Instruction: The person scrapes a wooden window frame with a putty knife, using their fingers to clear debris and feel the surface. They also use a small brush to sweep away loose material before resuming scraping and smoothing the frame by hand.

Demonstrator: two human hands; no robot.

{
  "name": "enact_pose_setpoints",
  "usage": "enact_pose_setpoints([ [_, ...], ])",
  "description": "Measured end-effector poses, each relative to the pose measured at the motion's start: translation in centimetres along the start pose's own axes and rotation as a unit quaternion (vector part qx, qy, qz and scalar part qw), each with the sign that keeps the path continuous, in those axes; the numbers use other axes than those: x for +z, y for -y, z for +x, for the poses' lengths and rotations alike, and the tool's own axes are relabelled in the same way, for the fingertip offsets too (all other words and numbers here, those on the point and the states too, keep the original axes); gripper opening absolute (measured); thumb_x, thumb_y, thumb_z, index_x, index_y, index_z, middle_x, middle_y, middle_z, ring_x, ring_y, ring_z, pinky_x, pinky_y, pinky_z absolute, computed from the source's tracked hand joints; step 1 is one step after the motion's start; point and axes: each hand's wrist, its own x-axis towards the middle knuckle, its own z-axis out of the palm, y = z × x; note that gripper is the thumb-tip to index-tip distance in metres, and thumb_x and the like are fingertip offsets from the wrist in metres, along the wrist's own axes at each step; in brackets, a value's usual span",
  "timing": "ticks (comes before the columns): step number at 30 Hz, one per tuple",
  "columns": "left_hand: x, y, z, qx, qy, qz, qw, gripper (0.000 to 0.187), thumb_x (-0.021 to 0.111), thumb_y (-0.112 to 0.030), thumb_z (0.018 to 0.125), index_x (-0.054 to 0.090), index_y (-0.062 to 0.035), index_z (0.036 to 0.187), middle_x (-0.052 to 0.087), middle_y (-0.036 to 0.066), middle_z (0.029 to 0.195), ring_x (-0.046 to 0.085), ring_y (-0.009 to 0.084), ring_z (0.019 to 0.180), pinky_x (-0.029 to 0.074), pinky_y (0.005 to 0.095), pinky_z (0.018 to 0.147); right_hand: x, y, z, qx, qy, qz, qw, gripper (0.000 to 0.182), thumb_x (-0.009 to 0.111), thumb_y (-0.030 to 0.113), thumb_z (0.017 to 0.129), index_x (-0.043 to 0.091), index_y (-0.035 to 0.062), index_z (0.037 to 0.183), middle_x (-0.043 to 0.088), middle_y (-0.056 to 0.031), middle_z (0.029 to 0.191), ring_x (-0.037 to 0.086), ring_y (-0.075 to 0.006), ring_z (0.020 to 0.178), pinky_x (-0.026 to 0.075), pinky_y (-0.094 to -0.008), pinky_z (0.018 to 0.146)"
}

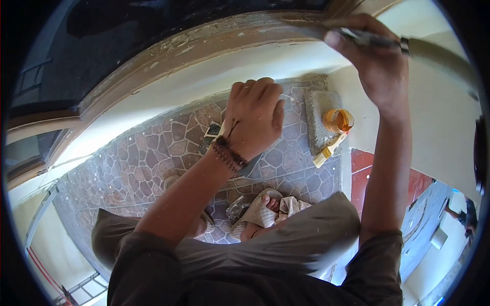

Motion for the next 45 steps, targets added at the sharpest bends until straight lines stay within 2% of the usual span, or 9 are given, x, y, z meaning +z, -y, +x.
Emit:
enact_pose_setpoints([
  [3,1.6,-0.7,-0.5,-0.034,0.054,-0.069,0.996,0.026,0.067,-0.006,0.076,0.058,-0.0063,0.101,0.064,0.013,0.101,0.061,0.0318,0.096,0.045,0.0416,0.082,0.8,2.0,0.5,-0.034,0.021,0.095,0.995,0.013,0.077,0.006,0.08,0.068,0.0028,0.089,0.066,-0.0061,0.083,0.063,-0.0149,0.085,0.05,-0.0297,0.078],
  [4,1.8,-0.8,-1.1,-0.058,0.047,-0.093,0.993,0.026,0.067,-0.006,0.077,0.058,-0.0056,0.102,0.063,0.014,0.102,0.06,0.033,0.098,0.045,0.0424,0.083,1.2,3.1,1.0,0.022,0.029,0.071,0.997,0.012,0.077,0.003,0.079,0.068,0.0021,0.087,0.066,-0.0059,0.082,0.062,-0.0153,0.08,0.049,-0.029,0.073],
  [9,2.0,-0.9,-1.0,-0.057,0.008,-0.2,0.978,0.028,0.068,-0.006,0.078,0.057,-0.0033,0.104,0.061,0.017,0.107,0.059,0.0365,0.102,0.048,0.0436,0.088,2.6,1.9,1.3,-0.094,-0.003,0.098,0.991,0.014,0.078,0.005,0.078,0.068,0.0007,0.087,0.066,-0.0057,0.082,0.063,-0.0158,0.079,0.05,-0.0294,0.072],
  [22,-1.9,2.4,-1.1,-0.046,0.012,-0.155,0.987,0.037,0.07,-0.012,0.082,0.058,-0.0029,0.115,0.048,0.023,0.136,0.052,0.0382,0.121,0.044,0.0429,0.1,2.1,3.7,0.7,-0.078,-0.008,-0.013,0.997,0.015,0.077,0.007,0.077,0.069,0.0008,0.088,0.067,-0.0071,0.083,0.065,-0.0168,0.078,0.051,-0.029,0.071],
  [26,-2.0,2.2,-0.8,-0.012,0.015,-0.171,0.985,0.043,0.071,-0.003,0.075,0.053,-0.0004,0.114,0.037,0.026,0.142,0.047,0.0408,0.122,0.043,0.0455,0.101,1.7,4.1,0.8,-0.064,0.002,-0.007,0.998,0.014,0.077,0.006,0.077,0.069,0.0006,0.088,0.067,-0.0072,0.081,0.065,-0.0165,0.076,0.052,-0.0284,0.07],
  [31,-2.6,1.9,0.0,0.04,-0.002,-0.121,0.992,0.044,0.071,-0.003,0.073,0.053,0.0008,0.113,0.031,0.027,0.146,0.042,0.0413,0.126,0.04,0.0466,0.103,2.3,0.2,0.8,-0.143,-0.022,-0.071,0.987,0.021,0.077,0.017,0.081,0.069,0.0035,0.094,0.069,-0.0033,0.083,0.064,-0.0117,0.078,0.052,-0.0248,0.075],
  [39,-2.3,1.7,0.4,0.05,-0.011,-0.097,0.994,0.045,0.072,-0.003,0.073,0.053,0.001,0.113,0.026,0.029,0.15,0.036,0.0443,0.131,0.036,0.0494,0.106,4.3,-0.5,-0.2,-0.137,-0.015,0.056,0.989,0.013,0.075,0.011,0.08,0.071,0.0033,0.089,0.069,-0.0071,0.08,0.064,-0.0154,0.073,0.051,-0.0292,0.069],
  [42,-2.1,1.6,0.3,0.037,-0.006,-0.091,0.995,0.046,0.071,-0.005,0.073,0.053,0.0005,0.115,0.024,0.028,0.151,0.034,0.0443,0.133,0.035,0.0493,0.107,5.4,-1.0,0.0,-0.211,-0.031,0.017,0.977,0.012,0.075,0.011,0.079,0.071,0.0039,0.089,0.069,-0.0069,0.081,0.065,-0.016,0.075,0.051,-0.0295,0.071],
  [45,-2.2,2.0,0.3,0.028,0.007,-0.09,0.996,0.046,0.072,-0.006,0.073,0.053,0.0002,0.115,0.023,0.026,0.152,0.032,0.0436,0.135,0.034,0.0492,0.107,3.9,-0.3,-0.2,-0.145,-0.003,0.057,0.988,0.014,0.076,0.011,0.079,0.071,0.0037,0.09,0.069,-0.0072,0.081,0.066,-0.0168,0.075,0.052,-0.0287,0.07],
])
